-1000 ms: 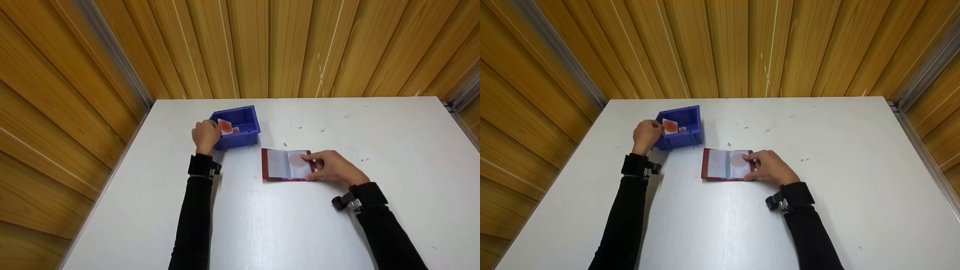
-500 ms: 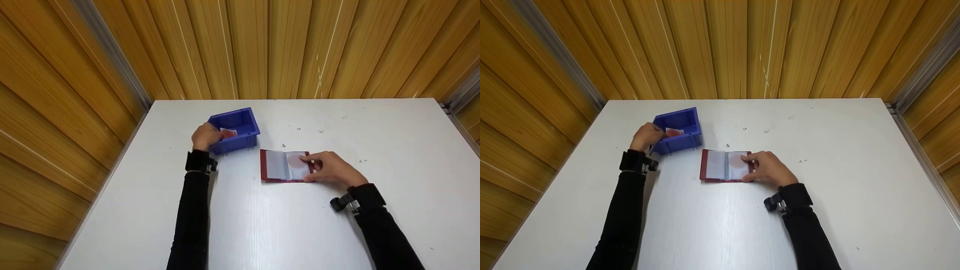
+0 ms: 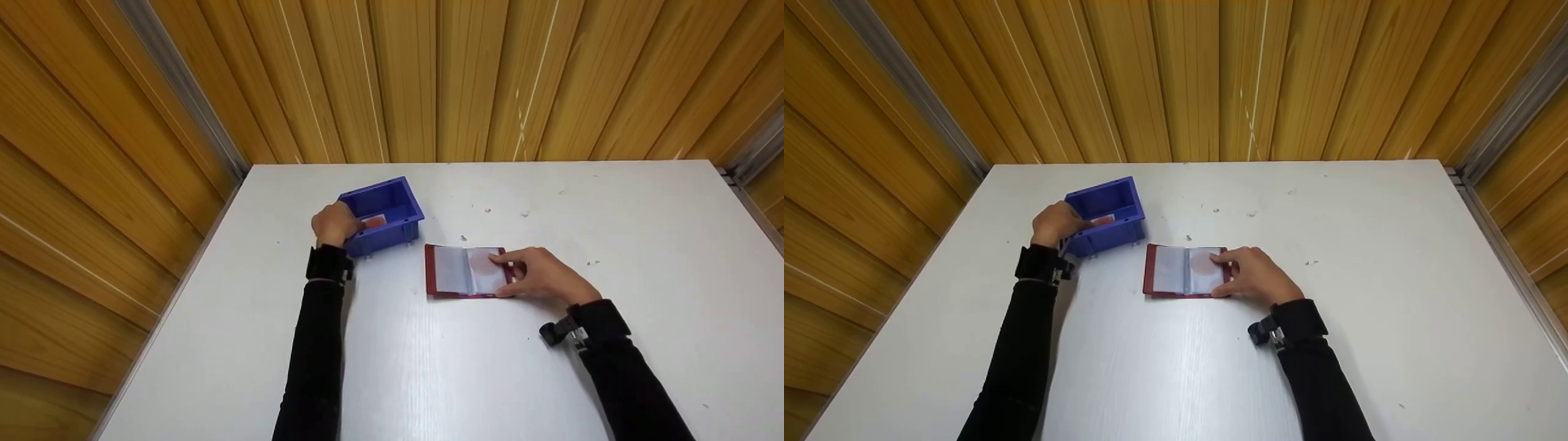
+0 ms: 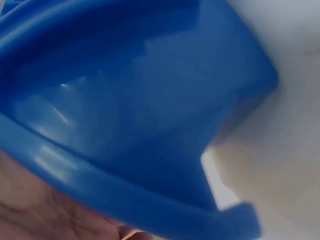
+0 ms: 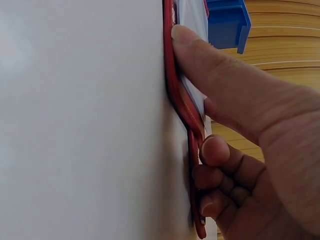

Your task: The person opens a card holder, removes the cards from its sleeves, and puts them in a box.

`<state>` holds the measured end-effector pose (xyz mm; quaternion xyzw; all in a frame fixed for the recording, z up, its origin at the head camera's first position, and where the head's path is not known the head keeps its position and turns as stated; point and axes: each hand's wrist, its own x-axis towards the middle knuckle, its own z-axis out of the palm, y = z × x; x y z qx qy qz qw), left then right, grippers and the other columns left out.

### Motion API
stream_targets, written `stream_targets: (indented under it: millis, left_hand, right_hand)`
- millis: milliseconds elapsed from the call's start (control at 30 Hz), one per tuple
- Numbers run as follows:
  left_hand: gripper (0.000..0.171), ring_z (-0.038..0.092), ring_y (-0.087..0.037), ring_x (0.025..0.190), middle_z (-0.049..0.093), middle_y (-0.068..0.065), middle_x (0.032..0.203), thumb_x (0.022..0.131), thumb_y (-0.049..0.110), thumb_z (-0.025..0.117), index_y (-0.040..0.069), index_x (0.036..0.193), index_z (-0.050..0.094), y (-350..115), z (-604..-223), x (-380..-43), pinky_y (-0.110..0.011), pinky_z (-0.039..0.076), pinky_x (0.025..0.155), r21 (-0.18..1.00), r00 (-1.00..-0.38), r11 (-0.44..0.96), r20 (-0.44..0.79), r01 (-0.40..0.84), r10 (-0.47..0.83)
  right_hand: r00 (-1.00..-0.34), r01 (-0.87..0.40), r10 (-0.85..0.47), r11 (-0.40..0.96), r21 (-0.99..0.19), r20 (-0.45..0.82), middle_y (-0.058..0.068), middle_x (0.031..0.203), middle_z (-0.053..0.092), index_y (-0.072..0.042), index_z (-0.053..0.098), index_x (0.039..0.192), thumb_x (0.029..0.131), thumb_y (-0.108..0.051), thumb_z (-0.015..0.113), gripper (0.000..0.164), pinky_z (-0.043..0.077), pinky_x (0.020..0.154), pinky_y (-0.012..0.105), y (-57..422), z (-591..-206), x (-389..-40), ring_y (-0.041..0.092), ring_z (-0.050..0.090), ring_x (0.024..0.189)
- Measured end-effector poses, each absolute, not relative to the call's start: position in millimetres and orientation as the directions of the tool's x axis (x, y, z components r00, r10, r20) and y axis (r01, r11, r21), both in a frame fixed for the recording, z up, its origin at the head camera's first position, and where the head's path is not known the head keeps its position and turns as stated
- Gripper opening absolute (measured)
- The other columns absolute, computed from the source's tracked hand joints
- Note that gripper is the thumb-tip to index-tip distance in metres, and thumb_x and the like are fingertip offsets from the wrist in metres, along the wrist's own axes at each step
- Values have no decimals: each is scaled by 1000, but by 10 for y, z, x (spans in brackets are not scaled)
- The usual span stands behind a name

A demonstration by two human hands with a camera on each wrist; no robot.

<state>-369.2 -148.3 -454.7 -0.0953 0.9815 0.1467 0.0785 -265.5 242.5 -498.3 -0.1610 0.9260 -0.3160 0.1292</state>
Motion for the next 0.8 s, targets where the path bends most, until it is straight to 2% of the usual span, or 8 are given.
stream_targets:
  millis: [233,300,433,533,600,667,700,800]
  left_hand:
    - [58,69,-31,115,73,-15,125,90,45,76,2,128,71,-1479,-4516,-3668,-48,51,98,287,-978,939,-140,-190,-155]
    - [50,70,-30,110,75,-14,117,91,45,76,4,120,75,-1458,-4478,-3639,-47,53,94,292,-981,938,-100,-187,-165]
    - [33,70,-25,89,75,-7,90,92,41,75,9,87,78,-1327,-4339,-3530,-44,55,79,336,-986,931,33,-141,-162]
    - [27,71,-24,84,76,-3,84,92,37,78,12,80,79,-1154,-4217,-3393,-45,55,77,379,-992,925,118,0,-48]
    - [19,72,-25,89,79,-3,92,88,34,82,14,89,81,-1000,-4181,-3288,-47,55,81,382,-988,916,139,122,73]
    - [20,72,-25,93,79,-2,98,85,32,85,15,95,82,-846,-4170,-3179,-48,56,82,361,-969,900,119,244,215]
    - [22,72,-25,95,79,-2,99,84,32,86,16,98,81,-774,-4172,-3125,-50,55,81,338,-956,894,106,294,274]
    - [24,70,-22,90,78,-2,94,82,29,88,17,101,80,-590,-4190,-2981,-46,55,77,295,-915,867,86,402,395]
  right_hand:
    - [-916,-216,-378,745,-631,-133,14,123,65,-14,66,140,76,-35,93,72,42,88,36,2426,-4978,-2669,26,50,104]
    - [-914,-222,-386,736,-640,-126,11,108,63,-13,65,140,76,-34,93,73,40,82,32,2427,-4969,-2669,24,49,98]
    - [-909,-245,-402,729,-639,-111,5,92,57,-13,66,139,75,-35,93,73,38,77,28,2428,-4959,-2672,21,48,92]
    - [-907,-248,-404,735,-631,-115,6,103,65,-14,66,140,76,-36,93,73,39,81,30,2437,-4952,-2668,22,49,96]
    - [-905,-251,-409,735,-630,-118,9,109,66,-13,66,140,76,-36,92,73,39,81,31,2438,-4952,-2662,23,49,97]
    - [-905,-248,-408,739,-626,-124,11,116,66,-13,65,140,77,-37,92,73,40,83,32,2438,-4959,-2660,24,49,99]
    - [-905,-246,-407,740,-625,-126,12,116,66,-13,65,140,77,-37,92,73,40,83,32,2437,-4962,-2658,24,49,99]
    - [-907,-239,-400,742,-626,-129,10,111,63,-13,64,141,77,-36,92,73,39,81,31,2440,-4967,-2656,23,48,98]
